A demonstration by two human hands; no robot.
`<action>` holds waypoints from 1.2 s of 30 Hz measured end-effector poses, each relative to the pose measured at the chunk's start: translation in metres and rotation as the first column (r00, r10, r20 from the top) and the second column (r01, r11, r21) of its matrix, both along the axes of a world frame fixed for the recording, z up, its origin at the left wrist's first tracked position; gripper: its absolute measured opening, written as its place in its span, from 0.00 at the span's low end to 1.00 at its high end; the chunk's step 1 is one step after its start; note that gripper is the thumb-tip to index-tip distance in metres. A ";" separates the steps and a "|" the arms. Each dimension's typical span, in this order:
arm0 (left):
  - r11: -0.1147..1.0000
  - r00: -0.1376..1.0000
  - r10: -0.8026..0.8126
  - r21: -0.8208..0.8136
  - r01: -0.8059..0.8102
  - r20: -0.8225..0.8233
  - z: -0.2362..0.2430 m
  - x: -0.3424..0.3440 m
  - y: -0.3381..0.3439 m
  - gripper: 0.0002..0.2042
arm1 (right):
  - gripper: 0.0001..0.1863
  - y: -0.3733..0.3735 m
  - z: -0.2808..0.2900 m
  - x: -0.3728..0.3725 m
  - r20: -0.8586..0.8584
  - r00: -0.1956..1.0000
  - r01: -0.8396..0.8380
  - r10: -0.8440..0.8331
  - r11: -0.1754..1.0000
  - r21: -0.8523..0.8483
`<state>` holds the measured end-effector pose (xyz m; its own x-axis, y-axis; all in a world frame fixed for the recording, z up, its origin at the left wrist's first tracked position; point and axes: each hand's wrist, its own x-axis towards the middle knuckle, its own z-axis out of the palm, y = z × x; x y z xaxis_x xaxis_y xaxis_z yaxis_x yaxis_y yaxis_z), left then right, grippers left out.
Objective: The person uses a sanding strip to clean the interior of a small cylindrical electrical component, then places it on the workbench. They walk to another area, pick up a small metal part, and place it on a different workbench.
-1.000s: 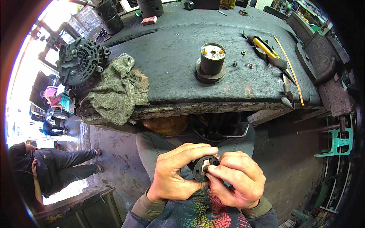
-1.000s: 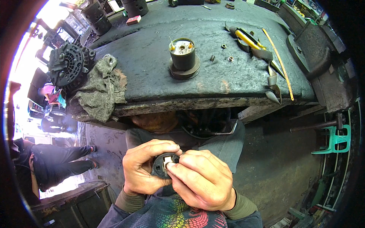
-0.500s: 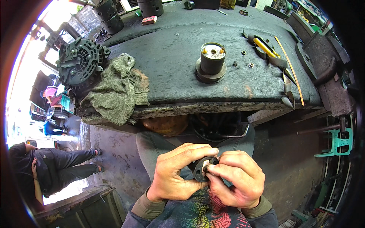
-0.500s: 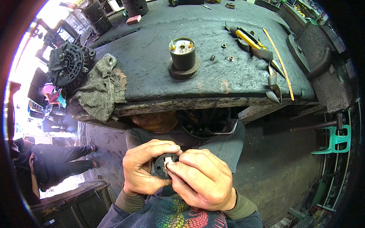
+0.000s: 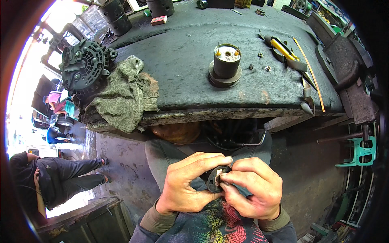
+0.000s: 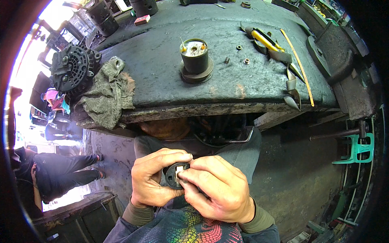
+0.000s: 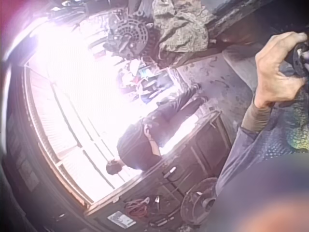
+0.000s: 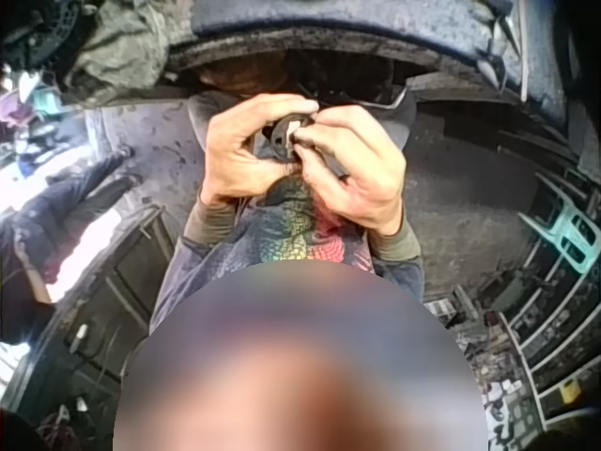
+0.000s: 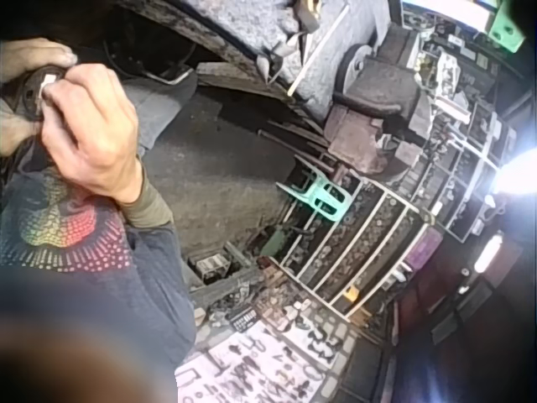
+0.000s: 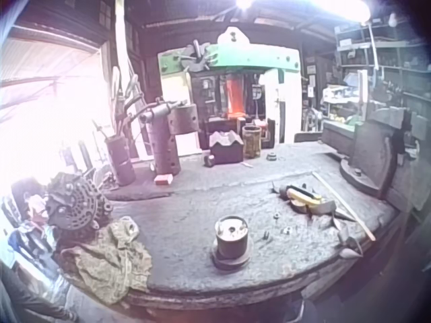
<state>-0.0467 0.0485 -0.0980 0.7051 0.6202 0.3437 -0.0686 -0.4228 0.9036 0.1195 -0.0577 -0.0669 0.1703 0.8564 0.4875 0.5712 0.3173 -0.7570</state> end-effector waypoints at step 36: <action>0.999 1.000 -0.024 -0.035 0.024 0.020 -0.004 0.000 -0.001 0.32 | 0.17 -0.001 -0.006 -0.005 0.046 0.998 0.040 -0.045 0.993 0.113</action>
<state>-0.0467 0.0477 -0.1016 0.7134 0.6153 0.3354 -0.0960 -0.3883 0.9165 0.1148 -0.0589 -0.0732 0.1792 0.7887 0.5881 0.6211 0.3730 -0.6893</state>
